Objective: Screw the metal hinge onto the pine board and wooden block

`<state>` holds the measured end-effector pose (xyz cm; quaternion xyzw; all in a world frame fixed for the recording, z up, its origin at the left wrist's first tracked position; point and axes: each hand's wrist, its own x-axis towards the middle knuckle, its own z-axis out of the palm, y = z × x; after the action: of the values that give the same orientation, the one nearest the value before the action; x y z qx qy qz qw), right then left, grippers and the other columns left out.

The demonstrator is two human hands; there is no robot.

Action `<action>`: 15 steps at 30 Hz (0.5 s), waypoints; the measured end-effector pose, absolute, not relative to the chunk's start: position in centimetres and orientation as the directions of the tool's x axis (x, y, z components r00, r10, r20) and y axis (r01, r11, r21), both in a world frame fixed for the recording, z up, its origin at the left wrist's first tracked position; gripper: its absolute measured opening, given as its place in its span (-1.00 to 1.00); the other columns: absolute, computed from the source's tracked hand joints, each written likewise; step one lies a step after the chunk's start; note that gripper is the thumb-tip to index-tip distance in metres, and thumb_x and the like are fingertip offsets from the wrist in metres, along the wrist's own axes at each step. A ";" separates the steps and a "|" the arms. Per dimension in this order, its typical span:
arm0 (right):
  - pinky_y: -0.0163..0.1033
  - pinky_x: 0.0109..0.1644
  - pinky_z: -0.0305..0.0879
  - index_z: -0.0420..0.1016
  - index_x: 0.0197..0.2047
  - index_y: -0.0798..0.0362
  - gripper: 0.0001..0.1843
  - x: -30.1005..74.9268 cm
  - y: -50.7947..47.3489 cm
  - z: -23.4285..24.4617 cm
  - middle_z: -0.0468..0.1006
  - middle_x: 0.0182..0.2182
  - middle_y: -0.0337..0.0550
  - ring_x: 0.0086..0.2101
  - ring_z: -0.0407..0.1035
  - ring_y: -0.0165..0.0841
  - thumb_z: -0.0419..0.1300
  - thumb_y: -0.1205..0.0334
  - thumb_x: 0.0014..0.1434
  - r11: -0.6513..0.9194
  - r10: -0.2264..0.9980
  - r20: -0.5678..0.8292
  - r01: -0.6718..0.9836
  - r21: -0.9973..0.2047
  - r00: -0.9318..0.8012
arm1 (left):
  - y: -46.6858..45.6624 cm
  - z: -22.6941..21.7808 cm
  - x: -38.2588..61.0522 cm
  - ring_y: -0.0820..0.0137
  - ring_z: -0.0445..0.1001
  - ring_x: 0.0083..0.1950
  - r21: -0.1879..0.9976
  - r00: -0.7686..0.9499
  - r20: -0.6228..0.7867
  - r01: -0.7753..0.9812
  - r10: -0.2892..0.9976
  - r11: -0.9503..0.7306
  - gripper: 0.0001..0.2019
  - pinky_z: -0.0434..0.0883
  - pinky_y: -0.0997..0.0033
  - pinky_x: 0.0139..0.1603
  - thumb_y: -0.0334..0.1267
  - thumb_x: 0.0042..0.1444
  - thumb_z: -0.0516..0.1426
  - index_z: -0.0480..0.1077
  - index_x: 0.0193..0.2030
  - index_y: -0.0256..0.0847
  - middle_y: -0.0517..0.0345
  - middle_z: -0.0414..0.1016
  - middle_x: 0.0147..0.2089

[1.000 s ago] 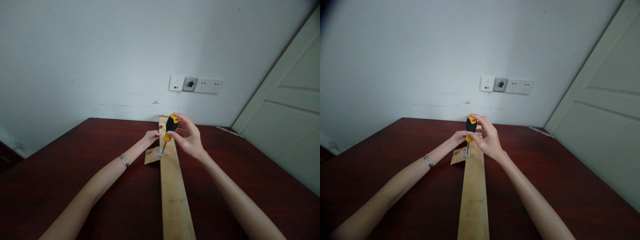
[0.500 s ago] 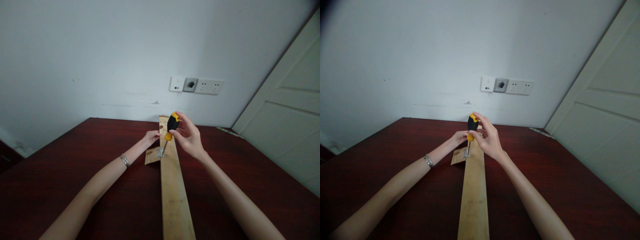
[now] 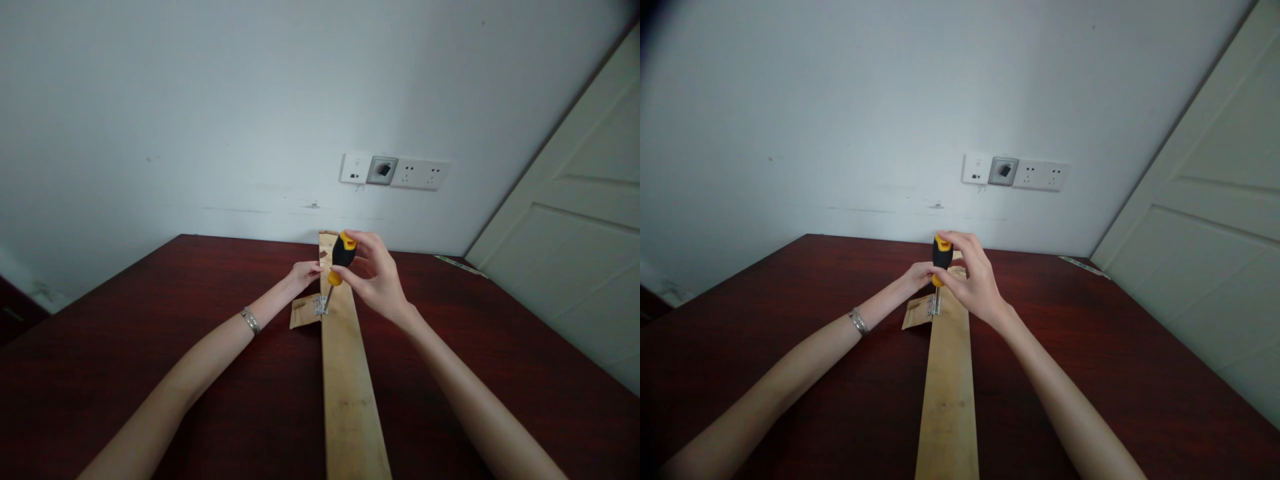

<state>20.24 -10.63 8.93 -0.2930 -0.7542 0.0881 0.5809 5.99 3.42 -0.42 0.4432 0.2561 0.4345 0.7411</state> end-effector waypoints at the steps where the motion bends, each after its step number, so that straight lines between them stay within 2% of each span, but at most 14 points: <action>1: -0.09 -0.11 0.53 0.27 0.17 -0.16 -0.42 20.2 -10.8 9.1 0.32 0.04 -0.06 0.00 0.34 -0.20 0.28 0.27 0.09 0.814 0.541 0.824 0.349 -0.464 -0.167 | 3.2 -0.3 5.9 0.09 0.38 -0.03 0.883 0.487 0.028 -0.421 0.873 0.207 -0.77 0.34 0.27 -0.04 -0.67 -0.24 0.13 0.50 -0.44 -0.37 -0.03 0.54 -0.31; 7: -0.01 0.03 0.44 0.23 0.21 -0.15 -0.53 20.0 -11.4 9.7 0.33 0.12 -0.04 0.11 0.26 -0.19 0.08 0.31 0.24 0.825 0.521 0.816 0.391 -0.408 -0.249 | 1.4 1.3 5.6 0.09 0.40 -0.02 0.927 0.511 0.104 -0.361 0.853 0.103 -0.80 0.33 0.25 -0.03 -0.61 -0.21 0.19 0.52 -0.38 -0.37 -0.04 0.54 -0.29; 12: -0.09 -0.07 0.47 0.34 0.09 -0.10 -0.57 19.7 -11.5 9.7 0.35 -0.02 -0.04 0.00 0.31 -0.22 0.24 0.24 0.14 0.820 0.504 0.843 0.412 -0.397 -0.191 | 0.0 2.8 5.1 0.11 0.40 -0.03 0.941 0.492 0.119 -0.333 0.863 0.060 -0.85 0.33 0.29 -0.03 -0.61 -0.17 0.17 0.49 -0.48 -0.33 0.03 0.52 -0.36; 15: -0.05 0.02 0.42 0.30 0.14 -0.10 -0.59 19.7 -11.5 9.8 0.34 0.05 -0.03 0.06 0.29 -0.22 0.15 0.26 0.21 0.821 0.517 0.827 0.401 -0.407 -0.219 | 0.0 2.9 5.4 0.13 0.40 -0.02 0.947 0.500 0.103 -0.314 0.860 0.069 -0.86 0.34 0.29 -0.02 -0.59 -0.17 0.18 0.48 -0.46 -0.34 0.05 0.52 -0.37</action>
<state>19.70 -11.50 9.84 -0.2947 -0.7789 0.0528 0.5511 5.37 0.00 2.89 0.5308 0.2572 0.4286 0.6844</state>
